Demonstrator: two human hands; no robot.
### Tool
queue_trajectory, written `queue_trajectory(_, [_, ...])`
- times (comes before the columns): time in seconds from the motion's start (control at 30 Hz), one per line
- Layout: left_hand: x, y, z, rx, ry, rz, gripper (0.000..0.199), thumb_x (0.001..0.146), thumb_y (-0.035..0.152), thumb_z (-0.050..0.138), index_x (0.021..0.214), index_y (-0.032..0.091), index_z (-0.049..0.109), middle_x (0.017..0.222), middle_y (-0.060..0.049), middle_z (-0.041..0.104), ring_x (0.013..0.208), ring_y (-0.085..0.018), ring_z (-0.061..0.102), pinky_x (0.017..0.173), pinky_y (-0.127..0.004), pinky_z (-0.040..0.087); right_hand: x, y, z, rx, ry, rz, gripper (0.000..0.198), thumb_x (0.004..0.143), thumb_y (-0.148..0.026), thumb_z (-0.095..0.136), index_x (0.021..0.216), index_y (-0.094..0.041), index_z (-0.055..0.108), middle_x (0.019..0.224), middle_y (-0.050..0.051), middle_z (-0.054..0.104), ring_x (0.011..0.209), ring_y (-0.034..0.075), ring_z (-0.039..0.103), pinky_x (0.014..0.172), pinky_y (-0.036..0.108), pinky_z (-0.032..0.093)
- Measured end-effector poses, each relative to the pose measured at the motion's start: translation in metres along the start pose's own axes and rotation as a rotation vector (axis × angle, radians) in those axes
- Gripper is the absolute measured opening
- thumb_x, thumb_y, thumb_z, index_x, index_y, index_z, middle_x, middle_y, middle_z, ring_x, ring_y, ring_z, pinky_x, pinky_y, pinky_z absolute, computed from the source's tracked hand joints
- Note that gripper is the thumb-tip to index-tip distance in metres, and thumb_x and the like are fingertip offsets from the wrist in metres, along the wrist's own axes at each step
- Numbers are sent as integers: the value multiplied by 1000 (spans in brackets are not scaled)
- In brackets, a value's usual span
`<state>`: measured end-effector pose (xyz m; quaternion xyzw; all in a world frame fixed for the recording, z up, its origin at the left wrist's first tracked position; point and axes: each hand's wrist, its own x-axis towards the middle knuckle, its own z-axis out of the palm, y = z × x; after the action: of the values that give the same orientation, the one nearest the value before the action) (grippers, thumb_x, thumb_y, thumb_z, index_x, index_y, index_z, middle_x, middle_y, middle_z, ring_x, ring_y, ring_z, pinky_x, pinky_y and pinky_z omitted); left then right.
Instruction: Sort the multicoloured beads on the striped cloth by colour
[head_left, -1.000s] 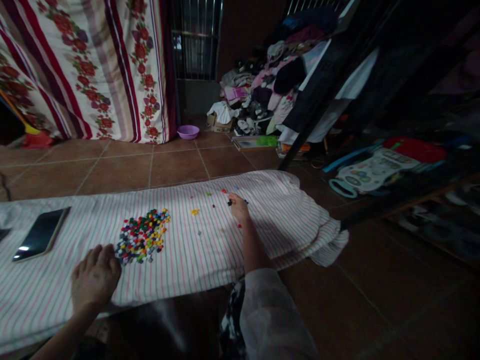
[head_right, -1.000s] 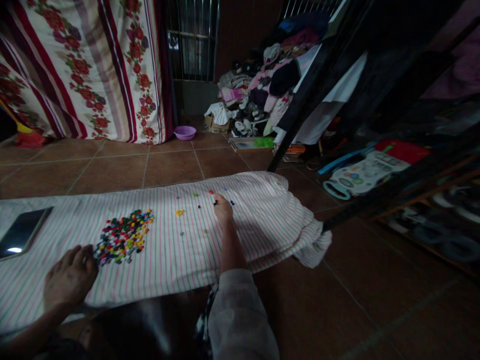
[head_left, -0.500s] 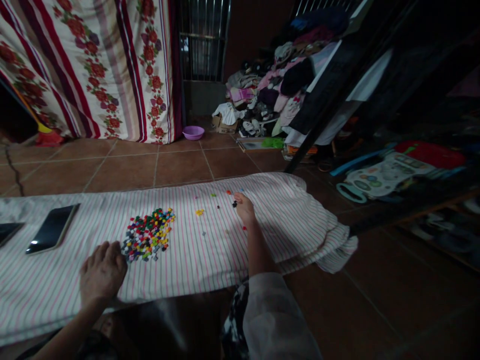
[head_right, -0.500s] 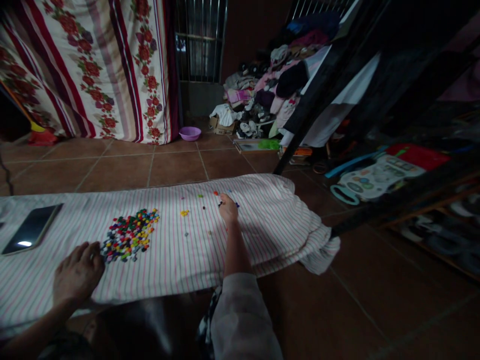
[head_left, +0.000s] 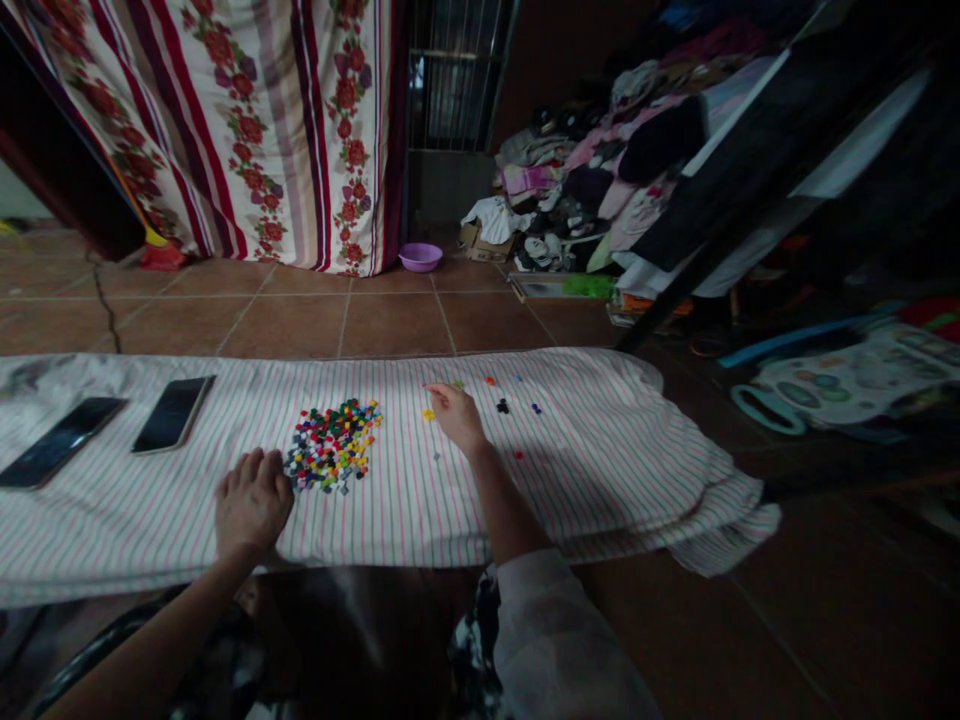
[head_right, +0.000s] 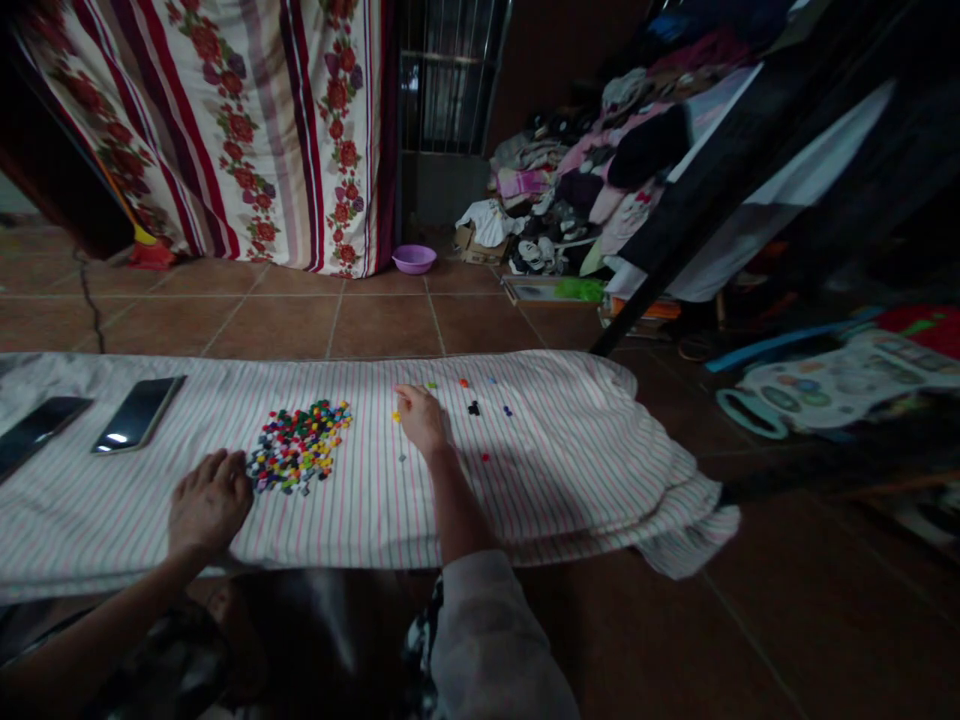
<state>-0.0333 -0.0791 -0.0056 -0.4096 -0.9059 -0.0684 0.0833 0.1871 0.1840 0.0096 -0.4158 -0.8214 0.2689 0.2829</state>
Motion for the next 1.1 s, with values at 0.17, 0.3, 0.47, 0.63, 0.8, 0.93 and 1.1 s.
queue_trajectory(0.17, [0, -4, 9, 7, 86, 26, 45, 96, 29, 35, 129, 13, 61, 138, -17, 60, 132, -31, 52, 110, -48, 39, -11, -35, 37, -74, -268, -169, 31, 94, -16, 51, 117, -22, 71, 115, 7, 70, 105, 17, 64, 95, 27, 47])
queue_trajectory(0.3, [0, -6, 12, 9, 98, 34, 45, 96, 28, 36, 128, 13, 62, 138, -17, 60, 132, -31, 52, 109, -49, 39, -12, -51, 54, -126, -350, -205, 33, 98, -20, 47, 123, -25, 68, 118, 6, 68, 106, 16, 63, 94, 25, 46])
queue_trajectory(0.47, [1, -5, 13, 5, 92, 16, 44, 95, 27, 39, 129, 14, 62, 140, -17, 60, 133, -31, 51, 111, -49, 39, -6, -64, 66, -210, -359, -186, 34, 100, -22, 44, 124, -27, 68, 120, 6, 64, 109, 17, 62, 92, 25, 46])
queue_trajectory(0.63, [0, -6, 15, -18, 87, 12, 45, 95, 27, 38, 130, 13, 62, 141, -17, 59, 135, -32, 49, 112, -50, 37, -4, -77, 79, -239, -397, -201, 34, 100, -24, 45, 123, -29, 69, 122, 6, 63, 111, 16, 60, 93, 24, 45])
queue_trajectory(0.8, [0, -5, 14, -32, 98, 9, 45, 95, 27, 38, 130, 13, 62, 140, -17, 60, 135, -32, 50, 112, -49, 36, -4, -86, 87, -301, -417, -176, 35, 100, -21, 43, 121, -27, 70, 117, 8, 64, 110, 18, 60, 92, 26, 46])
queue_trajectory(0.93, [0, -5, 14, -47, 111, 15, 44, 94, 26, 39, 129, 13, 62, 139, -18, 60, 134, -32, 50, 111, -49, 37, -3, -90, 88, -315, -406, -166, 36, 100, -20, 42, 122, -26, 70, 118, 9, 63, 110, 18, 60, 93, 27, 46])
queue_trajectory(1.1, [0, -6, 14, -44, 119, 31, 44, 94, 26, 38, 128, 12, 63, 138, -18, 60, 131, -33, 51, 110, -50, 38, -2, -91, 89, -330, -396, -151, 35, 99, -21, 43, 122, -26, 69, 118, 8, 63, 111, 18, 59, 94, 27, 46])
